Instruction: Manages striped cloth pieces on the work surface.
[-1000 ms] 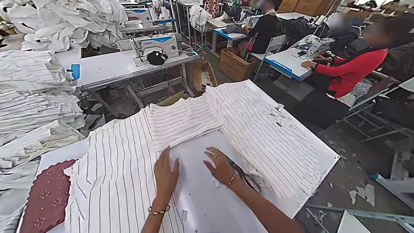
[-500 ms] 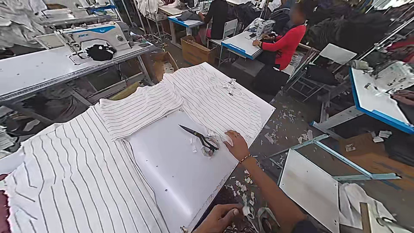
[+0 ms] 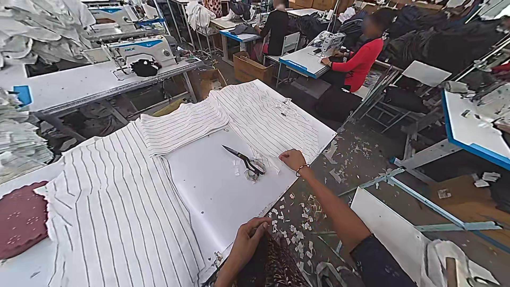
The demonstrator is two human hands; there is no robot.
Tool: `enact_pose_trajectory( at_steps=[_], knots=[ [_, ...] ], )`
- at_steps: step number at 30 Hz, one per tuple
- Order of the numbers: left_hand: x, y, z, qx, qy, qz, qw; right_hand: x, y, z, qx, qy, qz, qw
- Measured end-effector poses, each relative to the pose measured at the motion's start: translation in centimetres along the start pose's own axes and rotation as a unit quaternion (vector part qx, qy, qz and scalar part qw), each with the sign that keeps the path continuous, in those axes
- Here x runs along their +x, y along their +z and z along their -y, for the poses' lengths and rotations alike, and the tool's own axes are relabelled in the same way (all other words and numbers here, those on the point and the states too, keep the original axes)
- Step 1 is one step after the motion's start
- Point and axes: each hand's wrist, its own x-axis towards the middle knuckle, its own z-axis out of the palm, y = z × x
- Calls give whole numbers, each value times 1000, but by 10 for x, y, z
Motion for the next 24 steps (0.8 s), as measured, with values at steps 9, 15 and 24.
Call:
enact_pose_trajectory(
  at_steps=[9, 15, 24],
  knots=[
    [23, 11, -9, -105, -35, -30, 993, -63, -19, 34, 124, -139, -72, 980],
    [36, 18, -29, -397, -83, -206, 891, -200, 58, 38, 232, -312, 219, 895],
    [5, -32, -18, -178, -139, -303, 926, -174, 47, 48, 108, -421, 120, 893]
  ],
)
